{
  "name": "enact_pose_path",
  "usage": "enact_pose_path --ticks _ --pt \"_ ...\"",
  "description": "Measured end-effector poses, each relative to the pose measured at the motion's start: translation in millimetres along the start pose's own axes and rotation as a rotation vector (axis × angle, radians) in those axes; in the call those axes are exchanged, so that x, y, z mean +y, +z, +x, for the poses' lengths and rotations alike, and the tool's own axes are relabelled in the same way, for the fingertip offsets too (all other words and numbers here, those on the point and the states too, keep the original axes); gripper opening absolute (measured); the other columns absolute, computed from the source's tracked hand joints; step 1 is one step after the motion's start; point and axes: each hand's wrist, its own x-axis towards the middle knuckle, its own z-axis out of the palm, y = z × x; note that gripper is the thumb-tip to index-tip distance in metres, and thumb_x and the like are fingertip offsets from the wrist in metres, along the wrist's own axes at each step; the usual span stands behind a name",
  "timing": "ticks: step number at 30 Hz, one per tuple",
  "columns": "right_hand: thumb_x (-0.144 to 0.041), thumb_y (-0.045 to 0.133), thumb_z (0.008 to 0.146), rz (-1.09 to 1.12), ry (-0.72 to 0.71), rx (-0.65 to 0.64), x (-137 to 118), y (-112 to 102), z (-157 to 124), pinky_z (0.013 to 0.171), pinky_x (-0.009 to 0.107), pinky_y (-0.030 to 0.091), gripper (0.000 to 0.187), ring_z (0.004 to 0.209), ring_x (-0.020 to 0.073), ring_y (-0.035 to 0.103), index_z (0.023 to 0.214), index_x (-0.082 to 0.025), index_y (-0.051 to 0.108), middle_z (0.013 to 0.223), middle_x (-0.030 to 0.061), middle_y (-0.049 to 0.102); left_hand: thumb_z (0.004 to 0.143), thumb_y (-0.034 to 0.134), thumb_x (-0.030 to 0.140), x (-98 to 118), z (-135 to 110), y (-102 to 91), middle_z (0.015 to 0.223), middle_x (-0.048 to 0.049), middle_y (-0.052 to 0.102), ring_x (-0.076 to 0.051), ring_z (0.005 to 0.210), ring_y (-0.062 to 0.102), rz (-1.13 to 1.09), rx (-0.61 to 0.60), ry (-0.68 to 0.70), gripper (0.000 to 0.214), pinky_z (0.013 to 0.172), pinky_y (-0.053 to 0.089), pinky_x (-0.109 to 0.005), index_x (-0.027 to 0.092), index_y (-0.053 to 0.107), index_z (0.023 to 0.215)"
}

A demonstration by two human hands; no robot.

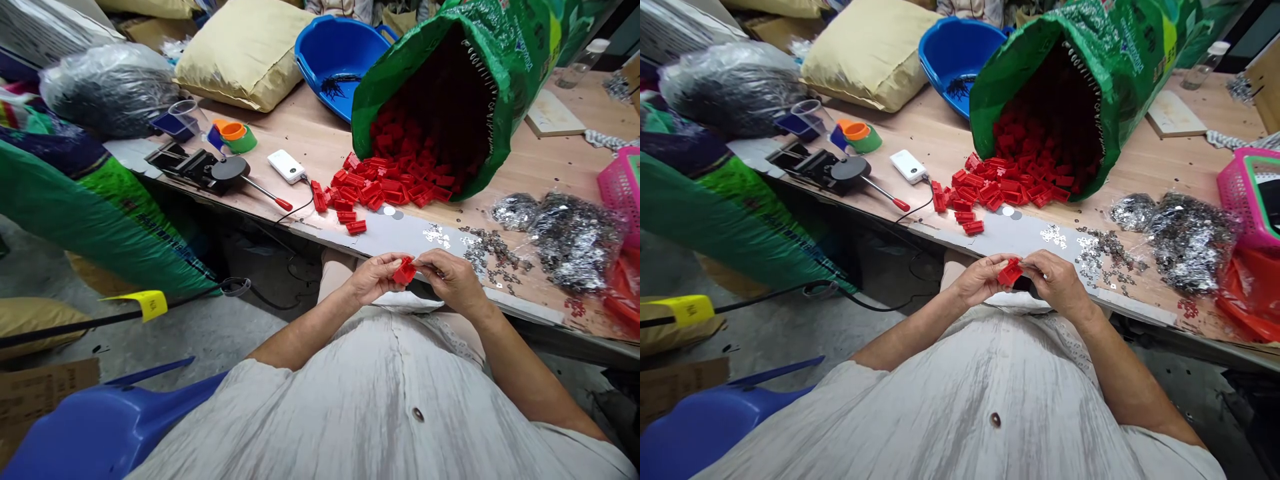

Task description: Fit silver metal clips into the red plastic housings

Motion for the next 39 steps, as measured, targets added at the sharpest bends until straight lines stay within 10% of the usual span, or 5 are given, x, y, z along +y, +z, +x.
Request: enact_pose_path --ticks 7,16,29,39 --pt "-0.023 0.055 0.095 0.133 0.121 -0.103 0.5 -2.3 -2.7 0.078 0.032 0.052 0.015 0.085 0.0186 0.065 0.102 -0.025 0.069 0.093 0.0056 0.068 0.071 0.082 0.033 -2.5 -1.7 3.5 0.086 -0.0047 0.066 -0.011 0.066 0.06 -0.003 -0.029 -0.007 0.038 0.06 0.05 -0.025 0.012 0.069 0.101" --pt "-0.044 0.058 0.091 0.371 0.625 -0.141 2.9 -12.2 -5.0 0.057 0.028 0.037 0.023 0.061 0.0127 0.047 0.093 -0.021 0.064 0.075 -0.0004 0.058 0.072 0.081 0.033 -5.6 -0.9 3.5 0.088 -0.0065 0.067 -0.011 0.064 0.061 0.017 -0.01 -0.018 0.038 0.059 0.048 -0.025 0.013 0.07 0.103" --pt "-0.045 0.066 0.082 0.615 0.635 -0.222 18.3 13.7 -17.2 0.056 0.025 0.03 0.035 0.063 0.0109 0.034 0.077 -0.023 0.041 0.072 -0.005 0.04 0.066 0.085 0.035 -4.3 4.7 5.1 0.081 -0.0044 0.067 -0.011 0.062 0.06 0.128 0.01 -0.114 0.044 0.055 0.047 -0.024 0.011 0.069 0.1" --pt "-0.06 0.069 0.075 0.758 0.844 -0.027 23.0 21.9 -28.4 0.045 0.023 0.024 0.048 0.049 0.0071 0.029 0.077 -0.024 0.037 0.065 -0.0082 0.038 0.069 0.082 0.039 -11.3 8.3 12.0 0.108 -0.0065 0.065 -0.015 0.084 0.063 0.612 0.058 0.307 0.045 0.074 0.052 -0.025 0.02 0.071 0.108"
